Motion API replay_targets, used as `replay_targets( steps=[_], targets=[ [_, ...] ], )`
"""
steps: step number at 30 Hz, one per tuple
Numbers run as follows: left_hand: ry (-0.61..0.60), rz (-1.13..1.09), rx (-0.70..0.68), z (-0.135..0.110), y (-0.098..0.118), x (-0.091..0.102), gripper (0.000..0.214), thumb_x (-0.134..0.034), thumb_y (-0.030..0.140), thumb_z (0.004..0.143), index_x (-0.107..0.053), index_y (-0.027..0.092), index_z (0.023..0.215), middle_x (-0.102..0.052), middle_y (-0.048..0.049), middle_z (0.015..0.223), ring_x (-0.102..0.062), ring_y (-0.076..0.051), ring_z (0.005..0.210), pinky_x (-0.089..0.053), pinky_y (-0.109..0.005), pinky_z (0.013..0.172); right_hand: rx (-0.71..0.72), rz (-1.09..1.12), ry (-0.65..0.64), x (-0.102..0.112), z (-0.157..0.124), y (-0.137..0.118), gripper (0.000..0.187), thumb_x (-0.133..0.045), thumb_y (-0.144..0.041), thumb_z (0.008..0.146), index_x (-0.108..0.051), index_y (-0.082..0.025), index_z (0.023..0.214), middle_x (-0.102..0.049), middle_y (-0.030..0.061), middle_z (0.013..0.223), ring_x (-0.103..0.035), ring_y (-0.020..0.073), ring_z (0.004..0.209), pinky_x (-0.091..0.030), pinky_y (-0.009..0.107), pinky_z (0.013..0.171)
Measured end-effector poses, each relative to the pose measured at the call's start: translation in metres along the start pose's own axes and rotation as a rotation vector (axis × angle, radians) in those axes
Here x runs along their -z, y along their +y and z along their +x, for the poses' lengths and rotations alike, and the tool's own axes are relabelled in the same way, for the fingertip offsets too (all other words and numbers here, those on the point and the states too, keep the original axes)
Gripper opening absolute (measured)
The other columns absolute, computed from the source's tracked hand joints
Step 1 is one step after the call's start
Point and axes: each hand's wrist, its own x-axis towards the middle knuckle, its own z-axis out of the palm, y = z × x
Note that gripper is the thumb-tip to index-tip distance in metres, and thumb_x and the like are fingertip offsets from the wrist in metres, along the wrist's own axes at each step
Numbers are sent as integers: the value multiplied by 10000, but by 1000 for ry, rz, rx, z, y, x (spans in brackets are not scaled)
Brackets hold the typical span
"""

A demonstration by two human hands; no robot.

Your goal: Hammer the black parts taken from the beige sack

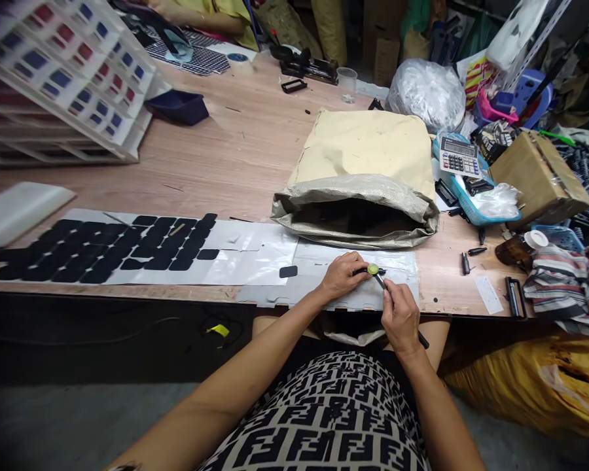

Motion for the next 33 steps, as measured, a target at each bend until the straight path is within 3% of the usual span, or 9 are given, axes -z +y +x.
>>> replay_targets(
  steps=[6,15,21,24,27,30,33],
  targets=[
    [7,2,-2,0,1,1,172,-720,300,878,-765,241,1032,-649,-30,925,-591,-201,910,-453,-344,825,-24,-45,38,3,4,13,304,-458,-273,1007,-689,-200,1191,-702,94,1021,-662,209,961,-523,333,884],
    [-12,-6,8,-2,2,2,164,-709,295,872,-737,224,1018,-635,-21,925,-585,-197,900,-459,-348,826,-207,-564,211,28,30,93,318,-514,-254,909,-752,-182,1106,-649,99,921,-535,250,883,-394,345,768],
    [2,25,-42,-2,2,5,143,-666,285,901,-707,207,1014,-630,-39,927,-590,-212,909,-480,-367,833,-274,-617,222,22,31,99,318,-528,-255,904,-725,-198,1147,-608,100,971,-488,244,889,-334,355,758],
    [5,-45,-130,-17,13,4,162,-568,277,958,-677,192,1042,-632,-59,973,-600,-194,887,-512,-341,797,-275,-621,206,21,29,98,315,-531,-252,910,-715,-204,1161,-606,97,984,-486,244,902,-325,352,754],
    [-124,-205,-279,-49,31,-5,220,-475,287,1003,-651,185,1087,-656,-66,997,-613,-153,812,-527,-270,694,-267,-643,215,21,28,100,313,-534,-254,908,-715,-208,1160,-614,95,982,-492,243,896,-321,350,744],
    [-346,-313,-364,-84,39,-18,255,-477,315,1007,-644,201,1162,-690,-66,1037,-647,-150,853,-534,-250,731,-259,-666,223,20,28,102,305,-536,-255,909,-719,-209,1149,-625,93,984,-500,243,889,-322,351,738],
    [-509,-354,-179,-106,28,-33,264,-499,322,990,-662,223,1172,-716,-56,1055,-680,-181,950,-531,-275,844,-254,-674,217,19,28,102,304,-534,-251,911,-717,-208,1149,-629,93,987,-505,245,897,-323,352,738]
  ],
)
